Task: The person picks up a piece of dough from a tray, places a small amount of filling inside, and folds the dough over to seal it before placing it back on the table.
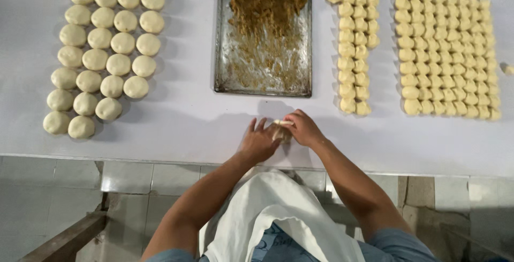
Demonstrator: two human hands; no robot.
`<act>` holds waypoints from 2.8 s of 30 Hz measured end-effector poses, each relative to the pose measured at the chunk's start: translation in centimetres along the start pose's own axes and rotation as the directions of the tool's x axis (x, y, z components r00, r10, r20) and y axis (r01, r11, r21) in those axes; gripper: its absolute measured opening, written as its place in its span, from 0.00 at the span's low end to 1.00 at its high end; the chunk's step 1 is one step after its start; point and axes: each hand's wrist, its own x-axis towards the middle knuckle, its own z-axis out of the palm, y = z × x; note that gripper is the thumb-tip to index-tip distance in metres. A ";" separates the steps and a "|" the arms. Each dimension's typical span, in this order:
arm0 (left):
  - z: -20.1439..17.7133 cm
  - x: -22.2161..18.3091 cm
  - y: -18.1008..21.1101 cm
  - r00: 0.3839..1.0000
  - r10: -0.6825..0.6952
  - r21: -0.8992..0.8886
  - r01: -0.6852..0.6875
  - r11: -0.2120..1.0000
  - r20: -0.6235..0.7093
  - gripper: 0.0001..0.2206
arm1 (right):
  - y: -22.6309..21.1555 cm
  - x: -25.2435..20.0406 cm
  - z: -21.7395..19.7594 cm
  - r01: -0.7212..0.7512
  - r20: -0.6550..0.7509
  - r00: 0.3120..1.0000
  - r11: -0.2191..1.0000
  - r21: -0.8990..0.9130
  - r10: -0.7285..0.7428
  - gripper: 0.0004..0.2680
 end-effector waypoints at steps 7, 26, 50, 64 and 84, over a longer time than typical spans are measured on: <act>-0.1 2.4 -3.8 0.946 -0.308 -0.925 0.204 0.321 0.101 0.20 | -2.6 7.0 -5.8 0.037 -0.018 0.999 0.942 0.333 -0.034 0.08; 2.4 6.7 -7.1 0.756 -0.578 -0.695 -0.237 -0.679 0.307 0.14 | 7.0 32.4 -3.8 -0.047 -0.010 0.999 0.937 -0.345 0.047 0.13; -1.6 4.2 -6.4 0.879 -0.409 -0.803 -0.053 -0.594 0.245 0.20 | 1.3 13.3 -3.7 -0.052 0.083 0.953 -0.111 0.992 0.293 0.08; -5.6 -0.4 -4.2 0.959 -0.269 -0.927 -0.013 -0.375 0.095 0.20 | -9.9 6.4 -4.6 0.239 -0.143 0.965 0.959 0.154 -0.218 0.06; 2.1 5.9 -7.6 0.908 -0.408 -0.747 -0.203 -0.633 0.099 0.18 | 0.1 27.9 -0.8 0.089 -0.039 0.990 0.821 -0.563 -0.134 0.09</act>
